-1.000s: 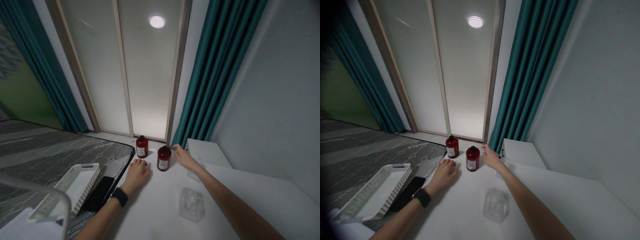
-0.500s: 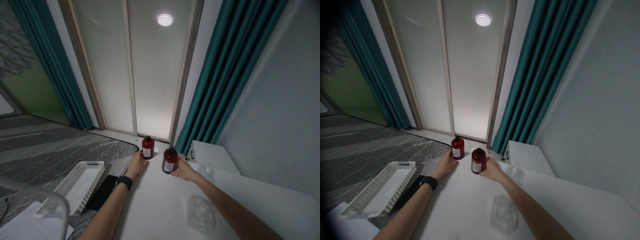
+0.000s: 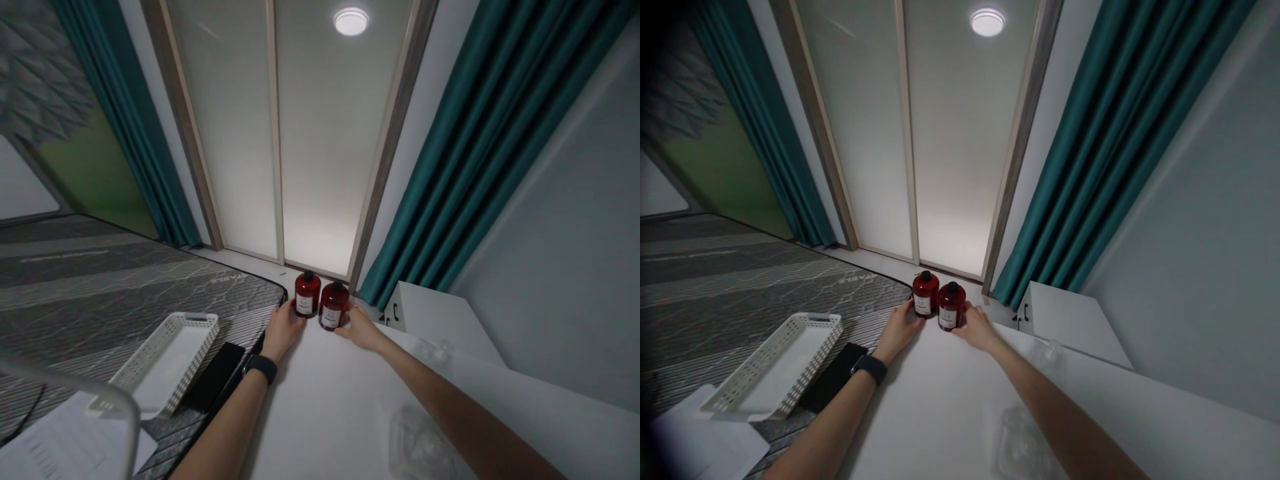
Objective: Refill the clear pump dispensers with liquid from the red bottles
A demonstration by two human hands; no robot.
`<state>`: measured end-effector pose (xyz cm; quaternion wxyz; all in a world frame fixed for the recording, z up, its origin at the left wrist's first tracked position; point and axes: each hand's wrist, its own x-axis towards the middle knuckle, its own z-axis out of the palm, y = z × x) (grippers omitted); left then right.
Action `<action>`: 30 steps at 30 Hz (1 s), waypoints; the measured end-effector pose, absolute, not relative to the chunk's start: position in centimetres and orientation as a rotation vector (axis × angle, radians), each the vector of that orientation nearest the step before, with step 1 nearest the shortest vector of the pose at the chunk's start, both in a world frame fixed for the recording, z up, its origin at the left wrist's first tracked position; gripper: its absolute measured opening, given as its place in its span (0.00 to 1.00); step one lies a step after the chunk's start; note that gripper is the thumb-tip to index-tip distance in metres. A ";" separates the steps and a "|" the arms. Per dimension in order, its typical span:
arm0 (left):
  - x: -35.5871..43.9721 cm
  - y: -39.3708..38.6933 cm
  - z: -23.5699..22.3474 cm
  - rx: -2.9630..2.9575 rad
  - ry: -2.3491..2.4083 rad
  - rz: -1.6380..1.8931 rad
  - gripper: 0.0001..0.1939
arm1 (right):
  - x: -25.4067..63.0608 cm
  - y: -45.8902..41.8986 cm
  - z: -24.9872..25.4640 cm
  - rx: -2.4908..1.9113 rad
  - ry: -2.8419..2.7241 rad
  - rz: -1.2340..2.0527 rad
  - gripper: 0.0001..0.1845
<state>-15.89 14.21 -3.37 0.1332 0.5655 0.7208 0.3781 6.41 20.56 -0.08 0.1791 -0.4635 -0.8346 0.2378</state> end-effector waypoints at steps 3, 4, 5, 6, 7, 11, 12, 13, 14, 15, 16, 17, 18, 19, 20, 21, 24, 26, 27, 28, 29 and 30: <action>-15.9 14.2 -3.5 1.651 2.103 1.092 0.24 | 5.8 21.1 -0.5 -1.257 -2.325 0.719 0.37; -15.9 14.3 -3.5 1.651 2.105 1.090 0.23 | 5.7 21.2 -0.6 -1.245 -2.314 0.732 0.38; -15.9 14.3 -3.5 1.651 2.106 1.089 0.23 | 5.5 21.3 -0.7 -1.238 -2.305 0.744 0.39; -15.9 14.3 -3.4 1.651 2.106 1.090 0.23 | 5.4 21.3 -0.8 -1.232 -2.297 0.753 0.39; -15.9 14.3 -3.4 1.650 2.106 1.092 0.23 | 5.4 21.4 -0.9 -1.230 -2.289 0.760 0.39; -15.9 14.3 -3.4 1.636 2.112 1.102 0.23 | 5.3 21.5 -1.0 -1.225 -2.276 0.780 0.38; -15.9 14.3 -3.4 1.631 2.115 1.105 0.23 | 5.3 21.5 -1.0 -1.224 -2.276 0.784 0.38; -16.0 14.3 -3.5 1.627 2.118 1.108 0.24 | 5.3 21.5 -1.0 -1.224 -2.278 0.787 0.38; -16.0 14.4 -3.5 1.625 2.120 1.111 0.24 | 5.3 21.6 -0.9 -1.223 -2.282 0.790 0.38; -16.0 14.4 -3.6 1.623 2.120 1.115 0.24 | 5.3 21.6 -0.9 -1.223 -2.285 0.792 0.38; -16.0 14.4 -3.7 1.621 2.121 1.118 0.24 | 5.2 21.7 -0.9 -1.223 -2.290 0.793 0.38; -16.0 14.4 -3.7 1.618 2.121 1.122 0.25 | 5.2 21.7 -0.8 -1.225 -2.294 0.795 0.37; -16.0 14.5 -3.8 1.614 2.123 1.127 0.25 | 5.1 21.8 -0.8 -1.227 -2.297 0.797 0.37; -16.0 14.5 -3.8 1.609 2.125 1.131 0.25 | 5.1 21.8 -0.8 -1.230 -2.299 0.801 0.36; -16.0 14.5 -3.8 1.604 2.127 1.135 0.25 | 5.0 21.8 -0.8 -1.234 -2.299 0.806 0.36; -16.0 14.6 -3.9 1.599 2.129 1.138 0.25 | 5.0 21.9 -0.8 -1.239 -2.299 0.812 0.35; -16.1 14.6 -4.0 1.587 2.127 1.140 0.25 | 4.9 21.9 -0.7 -1.260 -2.290 0.825 0.36; -16.1 14.7 -4.0 1.582 2.120 1.139 0.24 | 4.9 21.8 -0.7 -1.274 -2.282 0.826 0.39; -16.1 14.7 -4.0 1.579 2.115 1.139 0.24 | 4.9 21.8 -0.6 -1.278 -2.279 0.826 0.40; -16.2 14.7 -4.0 1.575 2.110 1.139 0.24 | 4.9 21.8 -0.6 -1.280 -2.278 0.828 0.41; -16.2 14.7 -4.0 1.570 2.106 1.139 0.24 | 4.9 21.7 -0.5 -1.279 -2.278 0.830 0.41; -16.2 14.6 -3.9 1.562 2.102 1.140 0.24 | 4.8 21.7 -0.4 -1.277 -2.280 0.834 0.41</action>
